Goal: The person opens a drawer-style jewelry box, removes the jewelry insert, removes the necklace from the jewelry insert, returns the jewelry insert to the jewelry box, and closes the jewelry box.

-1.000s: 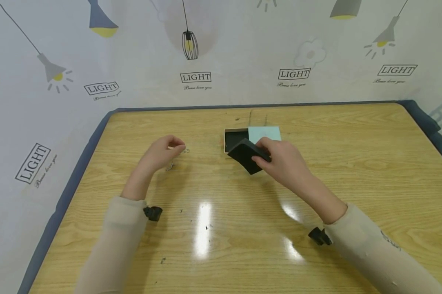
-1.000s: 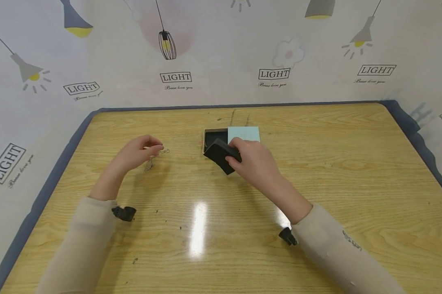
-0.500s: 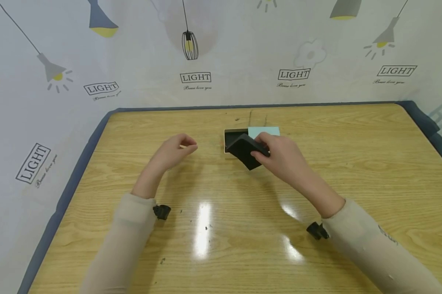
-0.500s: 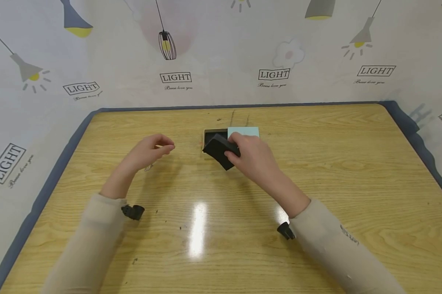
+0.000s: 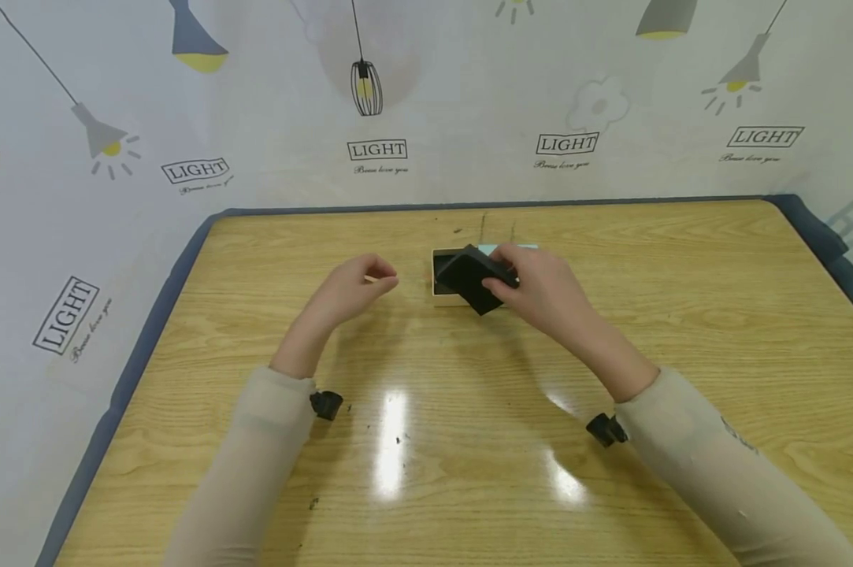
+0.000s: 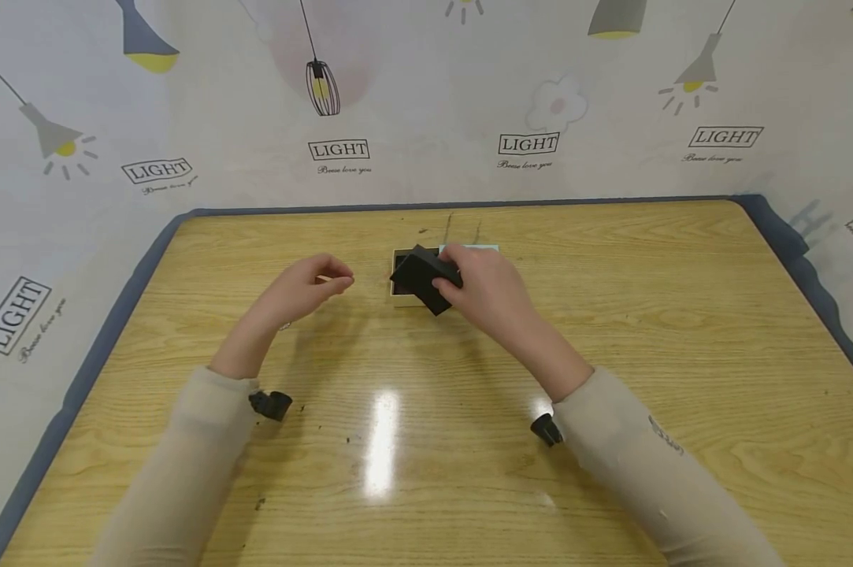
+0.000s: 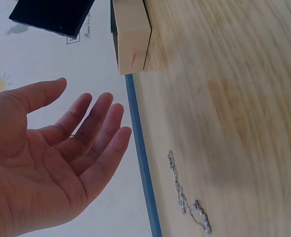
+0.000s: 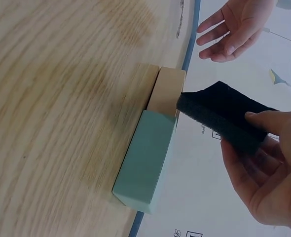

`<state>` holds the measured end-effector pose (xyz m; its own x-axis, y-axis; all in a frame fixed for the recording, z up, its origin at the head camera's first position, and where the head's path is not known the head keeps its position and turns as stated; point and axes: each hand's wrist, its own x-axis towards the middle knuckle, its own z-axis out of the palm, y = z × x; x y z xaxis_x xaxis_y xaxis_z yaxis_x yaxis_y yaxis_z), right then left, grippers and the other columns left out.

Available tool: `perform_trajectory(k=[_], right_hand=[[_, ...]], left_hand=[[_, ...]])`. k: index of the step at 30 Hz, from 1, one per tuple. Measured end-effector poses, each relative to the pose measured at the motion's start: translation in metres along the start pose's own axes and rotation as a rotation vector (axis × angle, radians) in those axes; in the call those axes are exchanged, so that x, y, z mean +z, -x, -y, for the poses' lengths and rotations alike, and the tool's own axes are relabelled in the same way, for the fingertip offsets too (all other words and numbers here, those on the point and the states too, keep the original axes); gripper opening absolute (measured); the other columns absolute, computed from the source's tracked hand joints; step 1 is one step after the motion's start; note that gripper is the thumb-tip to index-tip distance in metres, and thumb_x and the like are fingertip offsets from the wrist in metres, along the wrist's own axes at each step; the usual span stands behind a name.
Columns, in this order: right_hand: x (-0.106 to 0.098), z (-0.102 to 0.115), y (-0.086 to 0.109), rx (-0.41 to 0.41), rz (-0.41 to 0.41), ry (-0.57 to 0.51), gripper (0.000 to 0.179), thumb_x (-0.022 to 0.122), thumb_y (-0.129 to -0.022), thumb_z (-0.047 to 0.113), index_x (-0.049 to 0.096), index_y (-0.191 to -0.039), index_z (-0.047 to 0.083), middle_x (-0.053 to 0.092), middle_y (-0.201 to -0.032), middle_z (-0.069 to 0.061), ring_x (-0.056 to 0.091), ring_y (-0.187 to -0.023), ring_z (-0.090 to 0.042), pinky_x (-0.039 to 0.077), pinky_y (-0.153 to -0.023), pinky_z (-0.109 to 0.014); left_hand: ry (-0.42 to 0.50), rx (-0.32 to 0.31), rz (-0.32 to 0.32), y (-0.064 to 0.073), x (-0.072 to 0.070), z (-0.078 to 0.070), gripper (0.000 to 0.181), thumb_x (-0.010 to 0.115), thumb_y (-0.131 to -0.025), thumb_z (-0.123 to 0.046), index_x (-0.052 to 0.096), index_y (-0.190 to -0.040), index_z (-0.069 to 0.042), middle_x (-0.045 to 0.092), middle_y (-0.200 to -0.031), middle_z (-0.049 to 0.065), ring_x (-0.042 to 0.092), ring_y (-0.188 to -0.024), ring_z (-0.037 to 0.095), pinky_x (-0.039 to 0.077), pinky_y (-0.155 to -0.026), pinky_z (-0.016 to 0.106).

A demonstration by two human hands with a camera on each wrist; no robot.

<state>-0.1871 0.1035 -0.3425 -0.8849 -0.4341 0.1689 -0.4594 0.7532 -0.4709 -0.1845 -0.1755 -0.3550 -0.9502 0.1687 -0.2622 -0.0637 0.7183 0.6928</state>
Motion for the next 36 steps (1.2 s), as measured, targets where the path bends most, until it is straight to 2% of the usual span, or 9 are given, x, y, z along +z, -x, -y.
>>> perform_trajectory(k=[14,22,36], right_hand=[[0.002,-0.009,-0.024,0.049,0.043,-0.067,0.023,0.068,-0.096,0.02,0.065,-0.116,0.008,0.072,-0.109,-0.012,0.068,-0.102,-0.03,0.057,-0.083,-0.045],[0.001,-0.012,-0.043,0.037,0.067,-0.126,0.017,0.061,-0.1,0.017,0.064,-0.114,0.008,0.071,-0.11,-0.013,0.067,-0.103,-0.031,0.056,-0.086,-0.045],[0.009,-0.019,-0.066,0.017,0.176,-0.15,0.028,0.046,-0.105,0.01,0.058,-0.129,0.003,0.064,-0.125,-0.017,0.062,-0.113,-0.033,0.051,-0.098,-0.049]], left_hand=[[0.006,0.02,0.003,-0.005,0.006,-0.006,0.032,0.053,-0.104,-0.031,0.056,-0.129,-0.011,0.058,-0.135,0.01,0.056,-0.125,0.031,0.051,-0.101,0.048],[0.002,0.025,0.009,-0.006,0.008,-0.008,0.034,0.053,-0.104,-0.031,0.056,-0.13,-0.009,0.058,-0.137,0.011,0.056,-0.126,0.031,0.05,-0.103,0.048],[0.012,0.012,0.011,-0.013,0.014,-0.005,0.032,0.055,-0.103,-0.03,0.057,-0.128,-0.011,0.058,-0.135,0.009,0.056,-0.124,0.03,0.05,-0.103,0.047]])
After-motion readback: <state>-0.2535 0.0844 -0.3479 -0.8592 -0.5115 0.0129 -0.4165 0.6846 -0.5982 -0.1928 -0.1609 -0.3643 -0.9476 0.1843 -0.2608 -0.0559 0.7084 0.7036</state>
